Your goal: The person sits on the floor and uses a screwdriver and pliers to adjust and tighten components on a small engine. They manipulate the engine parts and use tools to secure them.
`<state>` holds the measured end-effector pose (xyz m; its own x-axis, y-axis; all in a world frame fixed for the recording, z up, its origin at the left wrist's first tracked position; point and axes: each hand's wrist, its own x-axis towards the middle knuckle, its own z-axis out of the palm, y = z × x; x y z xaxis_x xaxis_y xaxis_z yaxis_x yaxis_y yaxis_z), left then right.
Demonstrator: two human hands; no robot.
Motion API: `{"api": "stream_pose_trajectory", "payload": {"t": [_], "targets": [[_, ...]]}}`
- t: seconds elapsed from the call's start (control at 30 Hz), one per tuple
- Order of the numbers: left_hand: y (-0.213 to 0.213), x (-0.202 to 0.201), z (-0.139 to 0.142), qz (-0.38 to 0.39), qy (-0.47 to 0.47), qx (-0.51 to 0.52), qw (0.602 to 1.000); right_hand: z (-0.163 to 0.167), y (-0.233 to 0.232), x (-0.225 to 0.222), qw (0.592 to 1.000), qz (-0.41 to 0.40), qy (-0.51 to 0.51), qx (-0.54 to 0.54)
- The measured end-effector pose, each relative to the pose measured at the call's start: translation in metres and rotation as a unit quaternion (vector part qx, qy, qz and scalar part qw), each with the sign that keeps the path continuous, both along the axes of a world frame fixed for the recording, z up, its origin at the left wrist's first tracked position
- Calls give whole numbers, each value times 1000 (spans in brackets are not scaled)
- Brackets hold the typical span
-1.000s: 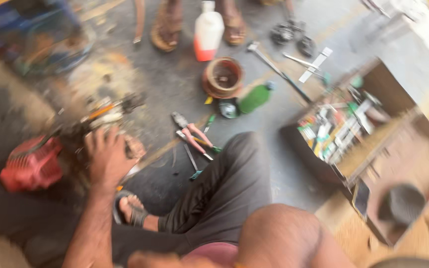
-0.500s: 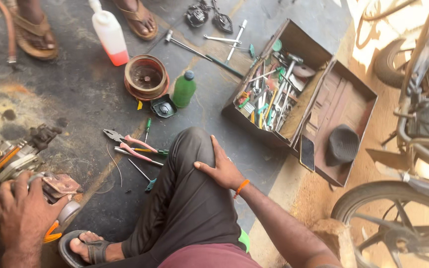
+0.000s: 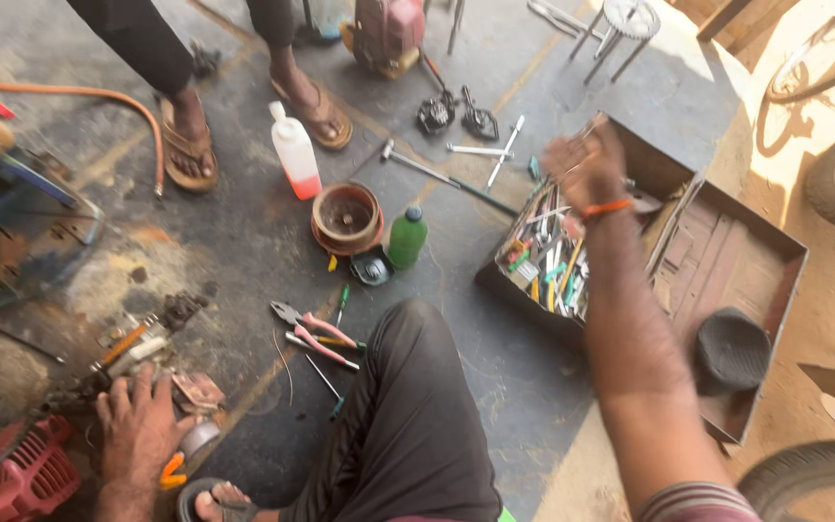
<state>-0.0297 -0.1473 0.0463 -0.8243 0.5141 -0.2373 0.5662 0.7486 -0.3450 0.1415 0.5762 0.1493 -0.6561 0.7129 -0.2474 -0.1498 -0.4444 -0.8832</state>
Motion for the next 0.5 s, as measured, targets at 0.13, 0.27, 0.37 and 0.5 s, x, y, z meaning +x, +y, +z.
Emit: {"api": "stream_pose_trajectory", "payload": {"t": [0.13, 0.27, 0.37, 0.5], "targets": [[13, 4, 19, 29, -17, 20, 999, 82, 43, -13, 993, -46, 97, 54], [13, 42, 38, 54, 21, 150, 987, 108, -23, -15, 976, 56, 30, 208], [-11, 87, 61, 90, 15, 242, 966, 63, -121, -31, 931, 244, 33, 270], [-62, 108, 122, 99, 63, 251, 961, -44, -279, -33, 562, 416, -316, 641]]}}
